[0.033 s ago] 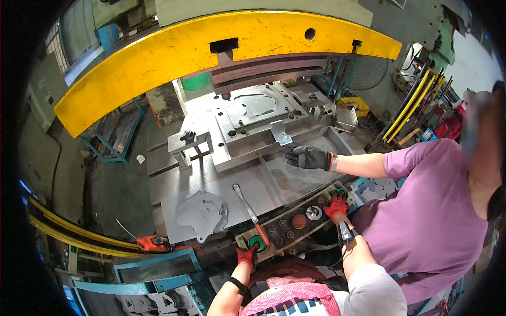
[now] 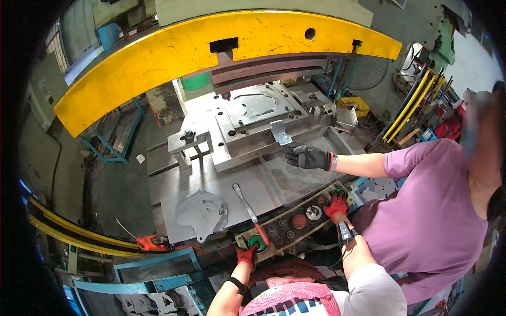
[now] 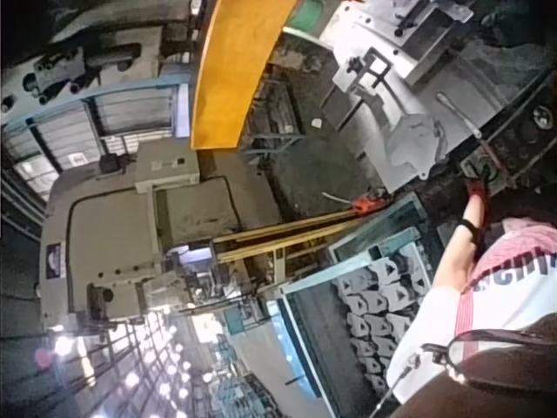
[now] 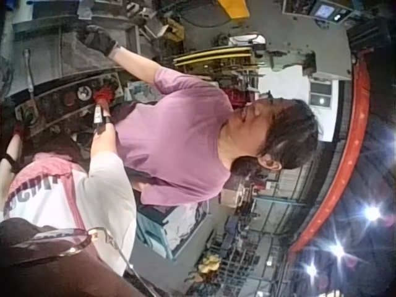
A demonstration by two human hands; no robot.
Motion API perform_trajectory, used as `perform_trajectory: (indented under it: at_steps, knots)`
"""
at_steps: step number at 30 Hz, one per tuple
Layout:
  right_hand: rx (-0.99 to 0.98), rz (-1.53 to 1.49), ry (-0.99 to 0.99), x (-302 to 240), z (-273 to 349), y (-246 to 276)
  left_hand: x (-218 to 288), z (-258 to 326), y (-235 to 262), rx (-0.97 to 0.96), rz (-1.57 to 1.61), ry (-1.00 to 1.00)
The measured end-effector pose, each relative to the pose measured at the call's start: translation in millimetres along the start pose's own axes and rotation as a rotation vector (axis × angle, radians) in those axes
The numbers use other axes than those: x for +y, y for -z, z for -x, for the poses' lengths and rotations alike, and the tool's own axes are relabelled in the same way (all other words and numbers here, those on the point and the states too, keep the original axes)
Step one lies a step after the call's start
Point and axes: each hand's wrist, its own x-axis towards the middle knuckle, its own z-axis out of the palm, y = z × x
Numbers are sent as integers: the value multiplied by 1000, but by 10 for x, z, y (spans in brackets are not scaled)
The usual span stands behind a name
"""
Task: Operating a stamping press to form metal parts and organizing the results into bins.
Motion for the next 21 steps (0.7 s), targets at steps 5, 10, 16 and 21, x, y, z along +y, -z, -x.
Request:
perform_trajectory:
  at_steps: [5,10,16,21]
  knots:
    - [107,-25,35,83,-64,-135,103,91,-8,3,13,3]
    - [18,78,-10,131,-104,-59,532,404,-78,110,-95,174]
    - [-63,100,-3,29,-121,24,369,258,-53,126,-93,161]
    - [-32,100,6,82,-144,-27,414,301,-83,128,-50,109]
